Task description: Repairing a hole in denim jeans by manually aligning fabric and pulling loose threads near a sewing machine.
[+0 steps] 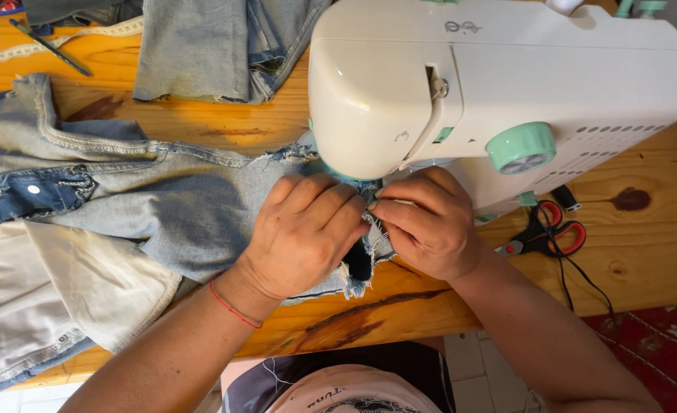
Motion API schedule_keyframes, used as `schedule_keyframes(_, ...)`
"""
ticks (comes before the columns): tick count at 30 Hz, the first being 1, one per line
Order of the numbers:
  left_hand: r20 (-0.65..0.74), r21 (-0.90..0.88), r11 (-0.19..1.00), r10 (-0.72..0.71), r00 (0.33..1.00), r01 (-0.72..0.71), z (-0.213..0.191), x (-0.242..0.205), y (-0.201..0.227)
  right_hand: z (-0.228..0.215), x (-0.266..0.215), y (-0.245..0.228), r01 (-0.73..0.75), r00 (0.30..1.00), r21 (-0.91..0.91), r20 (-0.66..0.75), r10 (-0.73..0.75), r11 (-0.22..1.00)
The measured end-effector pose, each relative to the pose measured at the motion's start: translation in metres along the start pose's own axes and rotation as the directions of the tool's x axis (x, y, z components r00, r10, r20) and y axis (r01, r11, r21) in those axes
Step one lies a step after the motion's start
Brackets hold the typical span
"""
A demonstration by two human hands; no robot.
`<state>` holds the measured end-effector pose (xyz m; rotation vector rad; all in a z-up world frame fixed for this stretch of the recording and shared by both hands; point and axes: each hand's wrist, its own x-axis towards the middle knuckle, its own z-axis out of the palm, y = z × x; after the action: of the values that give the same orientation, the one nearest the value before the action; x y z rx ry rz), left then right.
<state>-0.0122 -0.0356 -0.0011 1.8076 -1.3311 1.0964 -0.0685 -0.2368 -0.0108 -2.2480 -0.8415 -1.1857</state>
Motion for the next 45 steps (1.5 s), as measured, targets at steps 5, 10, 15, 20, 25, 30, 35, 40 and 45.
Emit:
schedule_keyframes(5, -0.014, 0.038, 0.996, -0.076, 0.997, 0.077, 0.01, -0.005, 0.004, 0.0, 0.003, -0.002, -0.045, 0.999, 0.066, -0.006, 0.046, 0.997)
schedule_keyframes(10, -0.013, 0.002, 0.997, -0.075, 0.997, 0.075, 0.005, -0.001, 0.002, -0.001, 0.003, -0.004, -0.071, 0.997, 0.106, -0.008, 0.072, 0.992)
schedule_keyframes(15, 0.032, -0.065, 0.995, 0.072, 0.997, -0.07, -0.002, -0.001, -0.008, 0.0, 0.003, -0.006, -0.004, 1.0, 0.066, -0.019, 0.005, 0.998)
schedule_keyframes(20, 0.069, -0.135, 0.984, 0.125, 0.99, -0.115, -0.012, 0.005, -0.016, 0.0, 0.001, -0.005, 0.039, 0.999, 0.049, -0.01, -0.038, 0.998)
schedule_keyframes(25, 0.155, -0.11, 0.992, 0.073, 0.985, -0.056, -0.016, 0.002, -0.025, 0.003, 0.0, -0.006, 0.031, 0.999, 0.065, -0.024, -0.029, 0.997)
schedule_keyframes(30, 0.128, -0.112, 0.993, 0.056, 0.99, -0.042, -0.015, 0.002, -0.024, 0.001, -0.004, -0.005, -0.015, 0.998, 0.064, -0.061, 0.019, 0.998)
schedule_keyframes(35, 0.082, -0.143, 0.989, -0.031, 0.996, 0.043, -0.01, 0.001, -0.023, 0.001, -0.005, -0.006, -0.045, 0.995, 0.074, -0.089, 0.051, 0.996)
schedule_keyframes(40, 0.006, -0.032, 0.999, -0.017, 1.0, 0.017, -0.001, 0.001, -0.015, 0.003, -0.01, -0.007, -0.1, 0.99, 0.067, -0.094, 0.106, 0.993)
schedule_keyframes(45, -0.003, -0.023, 0.998, -0.066, 0.998, 0.065, 0.002, -0.003, -0.01, 0.003, -0.013, -0.007, -0.167, 0.98, 0.076, -0.098, 0.174, 0.983)
